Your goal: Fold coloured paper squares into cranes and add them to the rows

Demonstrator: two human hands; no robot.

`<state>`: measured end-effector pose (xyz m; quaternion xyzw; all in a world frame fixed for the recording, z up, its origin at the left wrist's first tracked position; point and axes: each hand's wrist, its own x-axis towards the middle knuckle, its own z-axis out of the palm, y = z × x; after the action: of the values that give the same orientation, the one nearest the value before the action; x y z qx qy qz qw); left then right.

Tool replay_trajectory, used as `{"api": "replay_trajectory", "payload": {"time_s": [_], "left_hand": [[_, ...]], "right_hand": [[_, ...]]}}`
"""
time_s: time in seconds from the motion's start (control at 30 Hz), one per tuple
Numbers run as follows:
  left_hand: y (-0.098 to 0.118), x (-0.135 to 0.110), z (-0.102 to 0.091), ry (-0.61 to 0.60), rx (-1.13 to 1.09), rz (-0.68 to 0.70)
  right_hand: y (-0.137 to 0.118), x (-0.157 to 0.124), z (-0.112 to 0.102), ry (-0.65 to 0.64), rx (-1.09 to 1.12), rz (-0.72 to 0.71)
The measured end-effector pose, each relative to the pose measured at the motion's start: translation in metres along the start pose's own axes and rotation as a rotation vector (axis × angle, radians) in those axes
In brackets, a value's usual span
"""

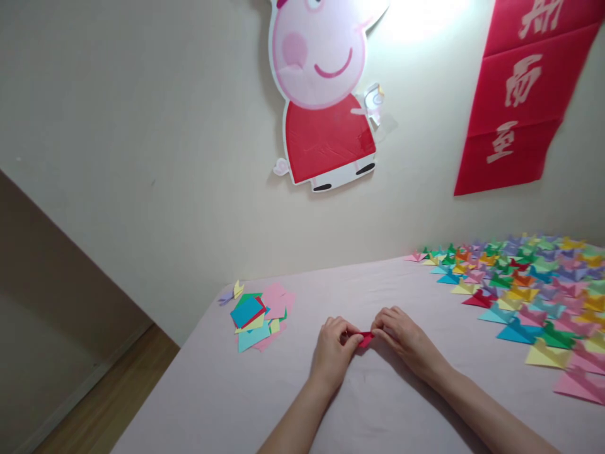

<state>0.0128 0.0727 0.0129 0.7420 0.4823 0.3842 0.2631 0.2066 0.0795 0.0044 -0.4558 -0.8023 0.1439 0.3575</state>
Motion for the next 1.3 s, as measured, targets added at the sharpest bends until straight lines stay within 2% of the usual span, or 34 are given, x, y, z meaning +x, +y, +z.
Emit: {"api": "replay_trajectory", "payload": {"time_s": [0.27, 0.37, 0.5, 0.6, 0.73, 0.87, 1.0, 1.2, 1.3], "left_hand": [[-0.002, 0.003, -0.002, 0.026, -0.062, -0.043], [0.002, 0.003, -0.001, 0.016, -0.038, -0.005], [0.005, 0.003, -0.001, 0.018, 0.027, 0.060], [0.006, 0.003, -0.004, 0.047, 0.016, 0.064], [0.007, 0.005, -0.008, 0.129, -0.071, 0.018], [0.011, 0.003, -0.003, 0.188, -0.121, 0.025], [0.013, 0.000, 0.005, 0.221, -0.161, 0.052], [0.012, -0.001, 0.010, 0.132, -0.179, -0.103], [0.011, -0.001, 0.012, 0.086, -0.208, -0.170]], "right_hand": [[0.008, 0.001, -0.003, 0.178, 0.035, -0.008], [-0.001, 0.002, 0.002, 0.115, 0.040, -0.070], [-0.006, 0.003, 0.004, 0.044, 0.042, -0.061], [0.002, 0.002, -0.003, 0.101, 0.104, -0.010], [0.008, 0.002, -0.005, 0.244, 0.198, 0.157], [-0.008, 0.004, 0.008, 0.125, 0.330, 0.264], [-0.021, 0.006, 0.014, 0.139, 0.448, 0.276], [-0.022, 0.006, 0.010, 0.194, 0.471, 0.219], [-0.023, 0.005, 0.012, 0.204, 0.511, 0.285]]}}
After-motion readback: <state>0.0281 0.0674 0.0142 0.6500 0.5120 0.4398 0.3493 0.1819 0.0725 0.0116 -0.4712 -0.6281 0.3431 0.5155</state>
